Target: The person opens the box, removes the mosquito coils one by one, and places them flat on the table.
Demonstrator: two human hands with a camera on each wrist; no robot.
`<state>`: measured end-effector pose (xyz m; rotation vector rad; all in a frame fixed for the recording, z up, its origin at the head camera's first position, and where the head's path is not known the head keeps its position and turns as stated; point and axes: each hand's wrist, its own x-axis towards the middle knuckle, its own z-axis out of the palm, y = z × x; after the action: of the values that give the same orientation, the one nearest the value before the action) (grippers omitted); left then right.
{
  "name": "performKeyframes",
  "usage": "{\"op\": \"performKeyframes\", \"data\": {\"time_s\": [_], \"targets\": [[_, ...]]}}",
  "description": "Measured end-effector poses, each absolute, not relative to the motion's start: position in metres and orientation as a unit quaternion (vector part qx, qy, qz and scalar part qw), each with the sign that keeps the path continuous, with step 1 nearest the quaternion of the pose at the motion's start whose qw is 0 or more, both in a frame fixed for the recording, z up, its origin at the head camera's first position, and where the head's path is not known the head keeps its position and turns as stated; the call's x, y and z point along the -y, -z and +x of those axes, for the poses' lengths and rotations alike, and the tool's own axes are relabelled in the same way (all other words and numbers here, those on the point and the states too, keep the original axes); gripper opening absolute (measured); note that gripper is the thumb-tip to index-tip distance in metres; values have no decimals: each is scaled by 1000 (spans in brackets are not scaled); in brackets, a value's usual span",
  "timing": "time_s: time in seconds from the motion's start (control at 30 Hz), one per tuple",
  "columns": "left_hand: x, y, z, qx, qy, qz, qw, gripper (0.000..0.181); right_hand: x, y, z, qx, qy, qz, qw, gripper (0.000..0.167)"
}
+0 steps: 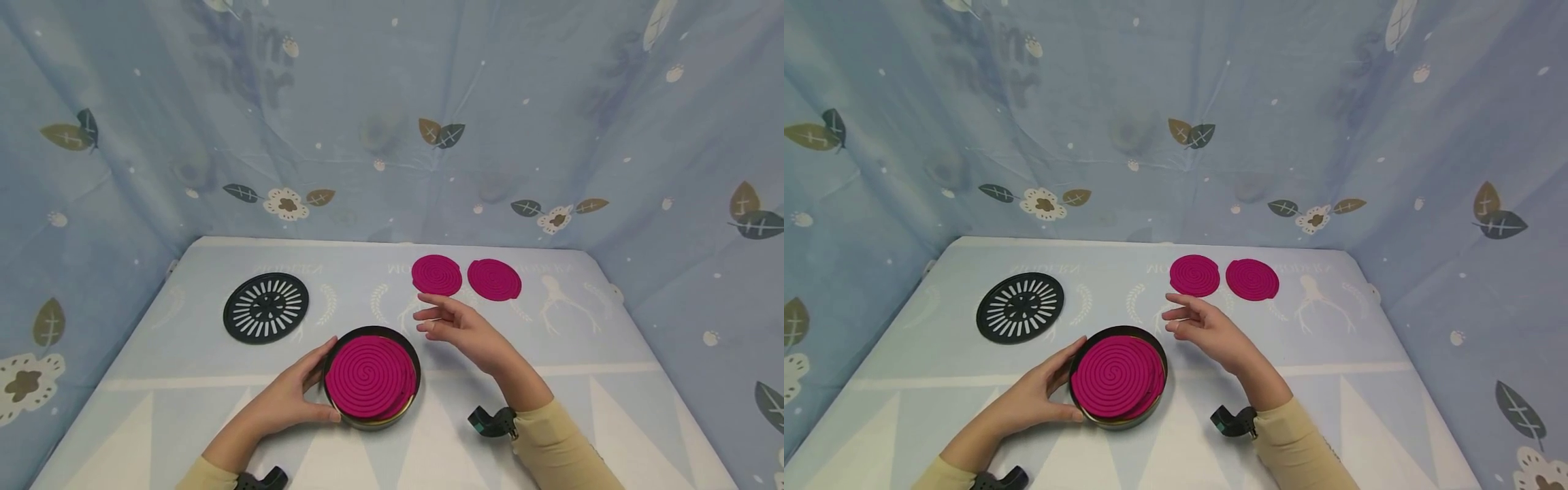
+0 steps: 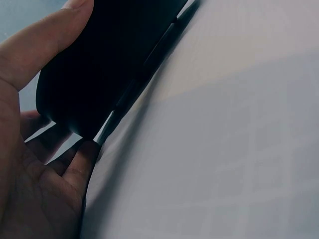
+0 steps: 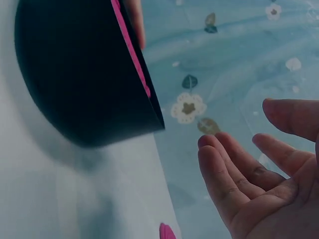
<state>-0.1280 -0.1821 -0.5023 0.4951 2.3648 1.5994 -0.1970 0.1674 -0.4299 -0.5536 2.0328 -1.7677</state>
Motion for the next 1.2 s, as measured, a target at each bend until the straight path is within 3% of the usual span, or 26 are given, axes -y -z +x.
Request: {"op": "performKeyframes", "data": {"time_s": [0.27,0.87,1.2], "targets": [[181,502,-127,-810,-549,168,123,122,-147,433,-182,-750,583,-230,212,53],[183,497,-126,-812,-545,171,120,121,-112,437,-157,-884,306,-346,76,57],[181,497,-126,-809,-549,169,124,121,-118,433,-158,-866,380,-302,124,56]]}}
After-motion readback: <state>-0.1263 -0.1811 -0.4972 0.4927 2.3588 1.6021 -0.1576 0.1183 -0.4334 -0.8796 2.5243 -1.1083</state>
